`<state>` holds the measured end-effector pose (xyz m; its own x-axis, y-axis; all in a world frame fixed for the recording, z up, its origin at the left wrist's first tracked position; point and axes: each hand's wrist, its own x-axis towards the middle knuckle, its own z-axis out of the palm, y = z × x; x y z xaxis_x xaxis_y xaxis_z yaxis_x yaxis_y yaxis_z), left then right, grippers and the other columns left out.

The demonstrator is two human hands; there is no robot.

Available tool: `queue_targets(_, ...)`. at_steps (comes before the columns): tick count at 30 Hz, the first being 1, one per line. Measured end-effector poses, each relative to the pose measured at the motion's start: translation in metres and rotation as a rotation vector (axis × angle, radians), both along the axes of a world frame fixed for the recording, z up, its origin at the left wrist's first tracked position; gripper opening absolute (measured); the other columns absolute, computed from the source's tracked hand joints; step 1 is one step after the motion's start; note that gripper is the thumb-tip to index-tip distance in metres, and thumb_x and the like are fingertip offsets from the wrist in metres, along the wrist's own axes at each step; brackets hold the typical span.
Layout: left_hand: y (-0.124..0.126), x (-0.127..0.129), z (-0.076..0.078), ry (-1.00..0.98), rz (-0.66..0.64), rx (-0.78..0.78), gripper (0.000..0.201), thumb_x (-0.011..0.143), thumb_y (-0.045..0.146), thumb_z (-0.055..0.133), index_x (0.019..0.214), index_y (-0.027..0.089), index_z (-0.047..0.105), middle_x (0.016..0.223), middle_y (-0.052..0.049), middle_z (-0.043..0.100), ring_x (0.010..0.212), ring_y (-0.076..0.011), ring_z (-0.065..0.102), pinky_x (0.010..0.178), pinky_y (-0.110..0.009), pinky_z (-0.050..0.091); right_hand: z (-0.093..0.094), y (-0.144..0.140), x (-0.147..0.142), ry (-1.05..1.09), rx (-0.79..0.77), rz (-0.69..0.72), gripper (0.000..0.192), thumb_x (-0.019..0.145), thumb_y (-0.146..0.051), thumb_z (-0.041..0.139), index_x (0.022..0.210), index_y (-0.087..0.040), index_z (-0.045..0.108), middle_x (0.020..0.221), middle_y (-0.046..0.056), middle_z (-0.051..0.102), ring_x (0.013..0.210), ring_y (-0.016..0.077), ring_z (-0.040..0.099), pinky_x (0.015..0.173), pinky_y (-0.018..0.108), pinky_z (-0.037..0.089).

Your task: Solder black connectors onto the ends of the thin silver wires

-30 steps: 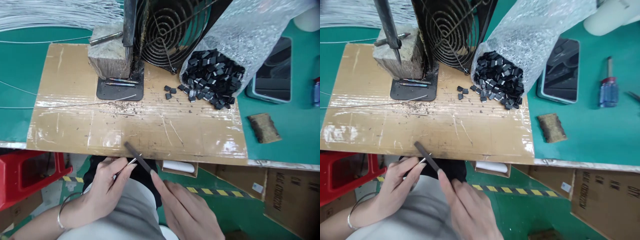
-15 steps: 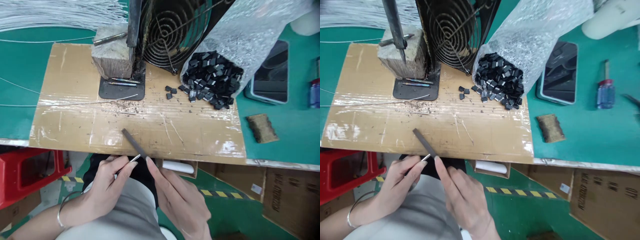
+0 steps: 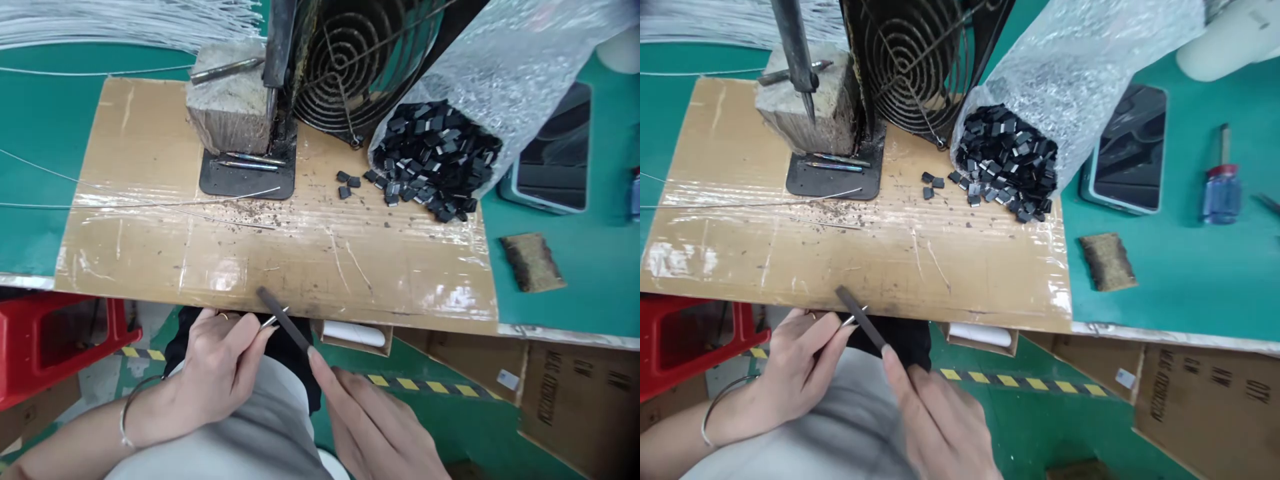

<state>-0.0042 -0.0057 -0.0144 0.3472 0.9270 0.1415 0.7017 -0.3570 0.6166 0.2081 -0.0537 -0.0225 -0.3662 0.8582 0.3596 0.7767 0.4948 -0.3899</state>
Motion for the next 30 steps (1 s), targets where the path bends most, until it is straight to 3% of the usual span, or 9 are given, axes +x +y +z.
queue_targets(4,0.0000,-0.0010,0.0002,-0.016,-0.006,-0.035,0.034,0.095,0.005,0.051,0.071,0.023,0.034,0.055,0.008,0.040,0.050,-0.0122,0.034,0.060,-0.030,0.032,-0.0026,0.0047,-0.0010,0.033,0.030,0.001,0.066,0.096,0.006,0.051,0.159,-0.013,0.044,0.085,0.005,0.079,0.070,0.0132,0.071,0.075,0.024,0.056)
queue_targets(10,0.0017,-0.0009,0.0039,-0.148,0.008,-0.258,0.036,0.101,0.008,0.046,0.071,0.022,0.032,0.061,0.006,0.038,0.059,-0.0132,0.034,0.060,-0.027,0.031,0.0002,-0.0002,0.0006,0.021,-0.016,0.003,0.069,0.094,0.008,0.049,0.160,-0.013,0.042,0.081,0.003,0.078,0.067,0.0130,0.070,0.074,0.025,0.056)
queue_targets(15,0.0012,-0.0013,0.0041,-0.188,0.037,-0.300,0.038,0.102,0.010,0.047,0.070,0.022,0.031,0.062,0.006,0.036,0.059,-0.0129,0.033,0.059,-0.027,0.030,-0.0042,0.0057,-0.0060,0.032,0.071,-0.088,0.064,0.098,0.001,0.056,0.158,-0.019,0.046,0.085,0.001,0.079,0.066,0.0098,0.069,0.074,0.020,0.055)
queue_targets(20,-0.0003,-0.0016,0.0038,-0.183,0.029,-0.251,0.038,0.101,0.008,0.047,0.070,0.022,0.029,0.061,0.007,0.035,0.058,-0.0126,0.032,0.059,-0.027,0.030,0.0004,-0.0021,-0.0042,0.057,0.031,-0.078,0.064,0.096,0.006,0.054,0.156,-0.016,0.048,0.079,0.002,0.076,0.064,0.0105,0.067,0.074,0.021,0.053)
queue_targets(23,0.0002,-0.0009,0.0025,-0.137,0.004,-0.147,0.036,0.098,0.005,0.048,0.070,0.022,0.033,0.059,0.007,0.037,0.056,-0.0128,0.033,0.059,-0.028,0.031,0.0005,-0.0030,-0.0040,0.070,0.028,-0.080,0.067,0.094,0.009,0.054,0.156,-0.017,0.049,0.076,0.001,0.075,0.062,0.0103,0.065,0.073,0.020,0.054)
queue_targets(27,0.0004,-0.0001,-0.0004,-0.026,-0.004,0.031,0.035,0.096,0.004,0.052,0.071,0.022,0.037,0.056,0.008,0.039,0.051,-0.0126,0.032,0.061,-0.030,0.030,-0.0045,0.0034,-0.0069,0.026,0.068,-0.088,0.061,0.098,0.001,0.055,0.155,-0.020,0.051,0.084,0.001,0.079,0.068,0.0098,0.067,0.084,0.018,0.055)
queue_targets(30,-0.0002,-0.0004,-0.0020,0.036,-0.004,0.084,0.035,0.096,0.004,0.053,0.070,0.022,0.039,0.055,0.008,0.040,0.049,-0.0127,0.033,0.060,-0.031,0.029,-0.0036,-0.0011,-0.0048,0.043,0.023,-0.070,0.062,0.098,0.004,0.052,0.155,-0.018,0.050,0.083,0.002,0.078,0.068,0.0105,0.067,0.079,0.020,0.054)
